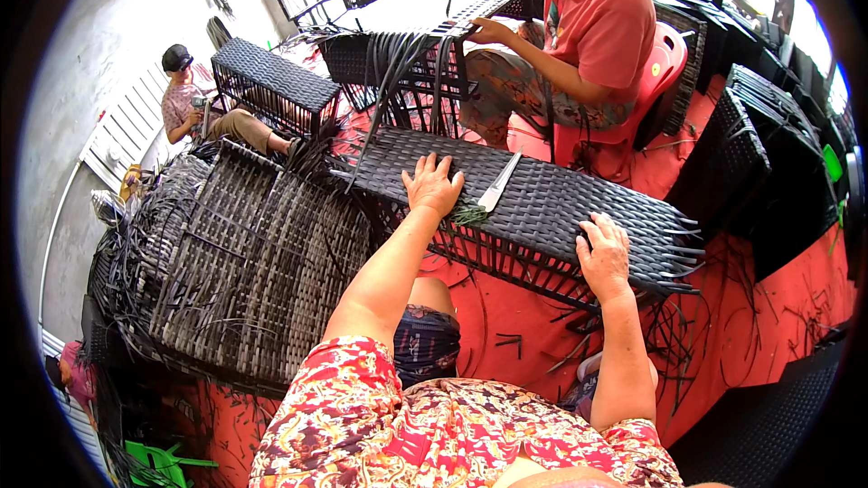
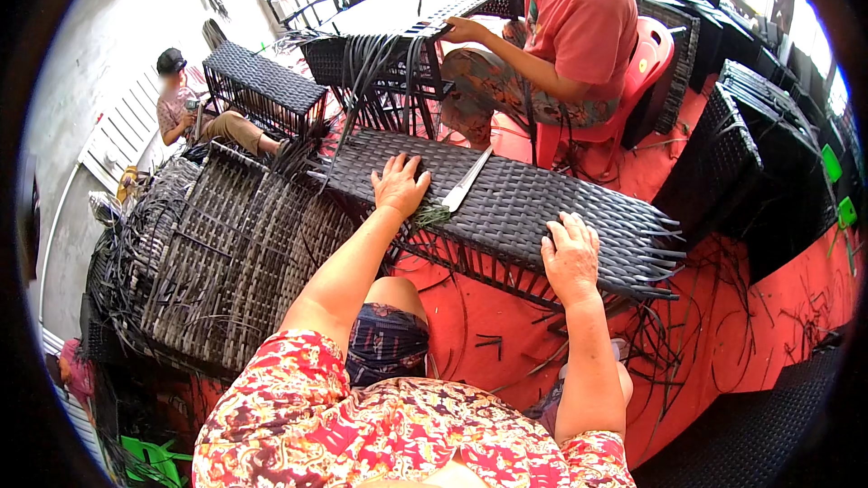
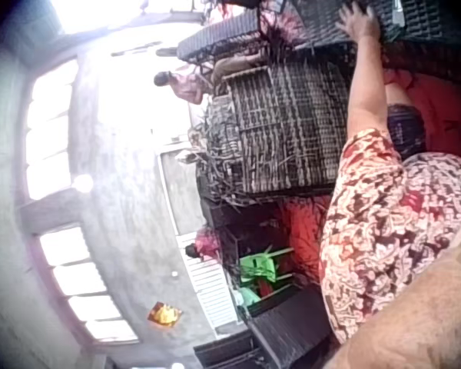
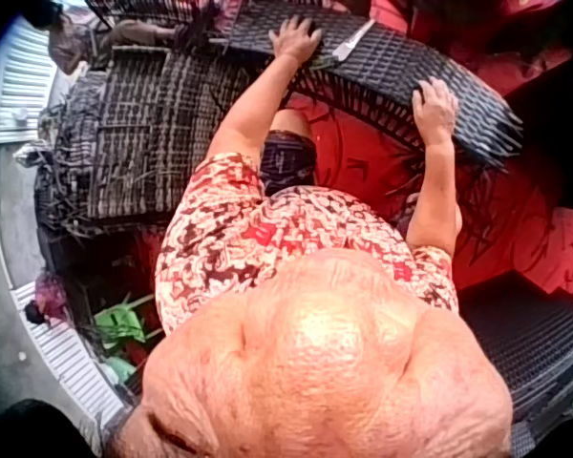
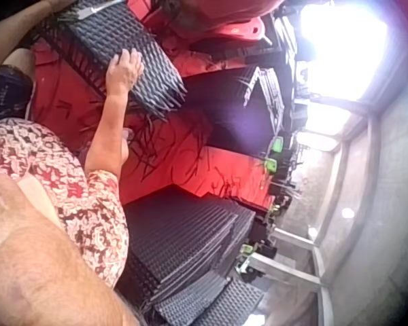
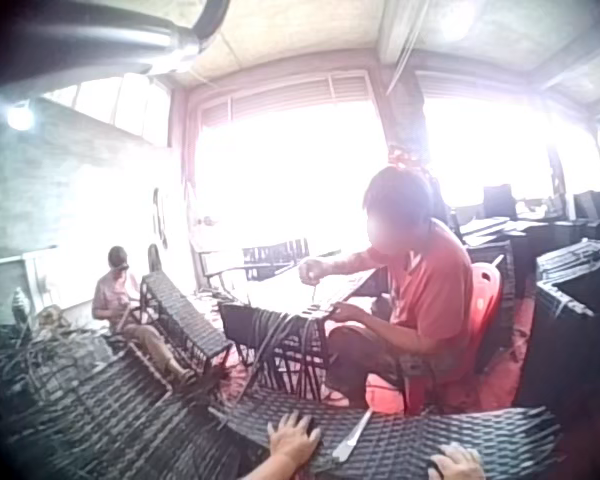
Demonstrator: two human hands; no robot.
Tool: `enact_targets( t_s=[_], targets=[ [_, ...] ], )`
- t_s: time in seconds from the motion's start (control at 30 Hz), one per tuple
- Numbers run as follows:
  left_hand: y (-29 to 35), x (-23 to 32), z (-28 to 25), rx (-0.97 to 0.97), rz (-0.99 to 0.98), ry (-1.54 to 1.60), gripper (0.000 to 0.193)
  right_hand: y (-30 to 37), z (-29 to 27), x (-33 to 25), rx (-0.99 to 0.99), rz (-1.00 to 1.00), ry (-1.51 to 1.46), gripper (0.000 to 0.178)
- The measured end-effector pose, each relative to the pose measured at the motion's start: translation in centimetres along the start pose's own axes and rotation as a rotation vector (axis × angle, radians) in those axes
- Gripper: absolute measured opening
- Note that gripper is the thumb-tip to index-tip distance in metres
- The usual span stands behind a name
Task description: The person weaves black synthetic rattan material onto a furniture frame using a metal tool and then trims the excess ends with scissors.
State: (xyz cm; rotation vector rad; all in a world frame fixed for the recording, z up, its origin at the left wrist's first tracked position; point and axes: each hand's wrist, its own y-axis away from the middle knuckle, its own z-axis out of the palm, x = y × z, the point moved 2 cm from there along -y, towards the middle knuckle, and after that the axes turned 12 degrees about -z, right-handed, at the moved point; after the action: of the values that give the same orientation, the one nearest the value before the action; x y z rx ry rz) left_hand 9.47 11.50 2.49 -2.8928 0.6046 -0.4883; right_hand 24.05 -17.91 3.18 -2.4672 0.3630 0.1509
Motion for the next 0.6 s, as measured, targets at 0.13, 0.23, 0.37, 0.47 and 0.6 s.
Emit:
enact_targets(
  t_s=[0.13,0.23,0.37,0.47,0.6],
  targets=[
    [0.04,0.08,-0.24,-0.023,-0.006,0.019,0.053,0.04,0.04,0.06,0.011,-0.005,0.000,0.028],
    [-0.01,0.15,-0.18,-0.033,-0.012,0.022,0.053,0.06,0.22,0.21,0.010,-0.004,0.000,0.028],
    [-0.05,0.07,-0.14,-0.037,-0.021,-0.016,0.053,0.07,0.36,0.26,0.008,-0.004,0.000,0.028],
    [-0.02,0.12,-0.17,-0.035,-0.017,-0.020,0.053,0.07,0.30,0.25,0.001,0.003,0.004,0.028],
    [-0.10,0.01,0.02,-0.024,-0.011,-0.022,0.053,0.08,0.26,0.22,-0.001,0.002,0.000,0.028]
  ],
)
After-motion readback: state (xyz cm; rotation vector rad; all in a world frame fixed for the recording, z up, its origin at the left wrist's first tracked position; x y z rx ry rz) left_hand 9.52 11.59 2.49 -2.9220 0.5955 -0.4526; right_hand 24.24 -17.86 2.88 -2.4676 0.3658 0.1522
